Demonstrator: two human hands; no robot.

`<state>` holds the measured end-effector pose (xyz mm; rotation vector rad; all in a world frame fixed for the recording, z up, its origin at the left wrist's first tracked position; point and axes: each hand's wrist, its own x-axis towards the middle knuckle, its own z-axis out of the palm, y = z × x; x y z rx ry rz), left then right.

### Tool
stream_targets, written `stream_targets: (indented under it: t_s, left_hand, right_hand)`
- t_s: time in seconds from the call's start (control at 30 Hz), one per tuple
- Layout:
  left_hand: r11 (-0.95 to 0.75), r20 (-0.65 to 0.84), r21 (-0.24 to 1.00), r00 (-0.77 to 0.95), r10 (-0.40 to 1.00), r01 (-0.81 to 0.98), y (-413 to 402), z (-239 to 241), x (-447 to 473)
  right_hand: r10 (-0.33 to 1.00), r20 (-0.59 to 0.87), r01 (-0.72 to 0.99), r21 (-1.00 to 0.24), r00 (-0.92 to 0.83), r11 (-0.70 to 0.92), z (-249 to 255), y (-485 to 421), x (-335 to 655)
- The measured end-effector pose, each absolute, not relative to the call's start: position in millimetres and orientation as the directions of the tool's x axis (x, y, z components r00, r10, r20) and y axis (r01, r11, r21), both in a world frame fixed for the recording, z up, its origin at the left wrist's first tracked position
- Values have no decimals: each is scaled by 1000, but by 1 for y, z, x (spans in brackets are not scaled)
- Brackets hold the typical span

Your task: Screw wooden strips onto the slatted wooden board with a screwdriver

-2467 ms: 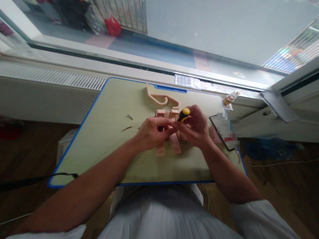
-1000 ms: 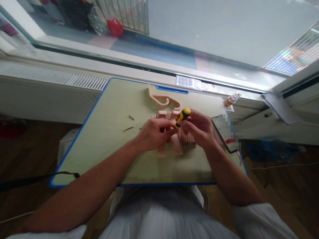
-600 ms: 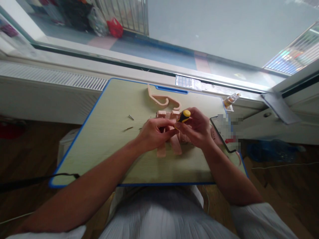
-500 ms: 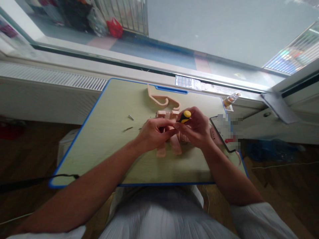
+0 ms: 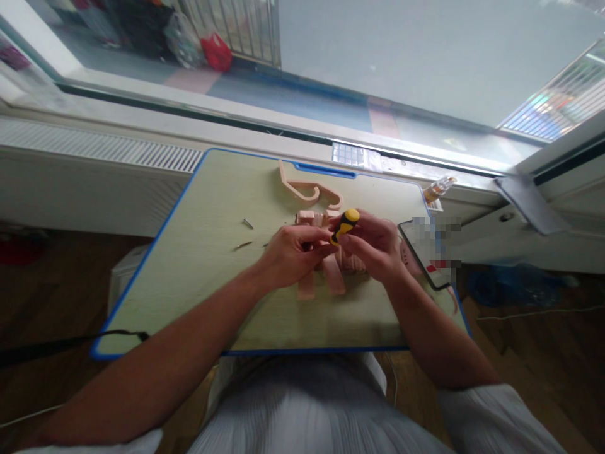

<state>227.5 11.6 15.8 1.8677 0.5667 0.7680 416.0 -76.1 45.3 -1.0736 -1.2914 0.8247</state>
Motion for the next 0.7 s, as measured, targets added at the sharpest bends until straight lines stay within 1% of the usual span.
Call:
stream_targets:
  t_s: [0.17, 0.3, 0.57, 0.7]
  left_hand:
    - [-434, 268, 898, 693, 669, 71, 12, 15, 226]
    - [-469, 287, 880, 700, 654, 77, 11, 17, 225]
    - [-430, 279, 901, 680, 678, 59, 11, 11, 227]
    - [-409, 274, 911, 680, 680, 41, 10, 12, 227]
  right_hand:
    - [936, 322, 59, -947, 143, 316, 45, -75, 415]
    - [920, 361, 104, -932, 155, 348, 44, -74, 412]
    - [900, 416, 95, -909, 132, 406, 39, -74, 412]
    - [887, 431, 119, -902, 164, 416, 39, -72, 410]
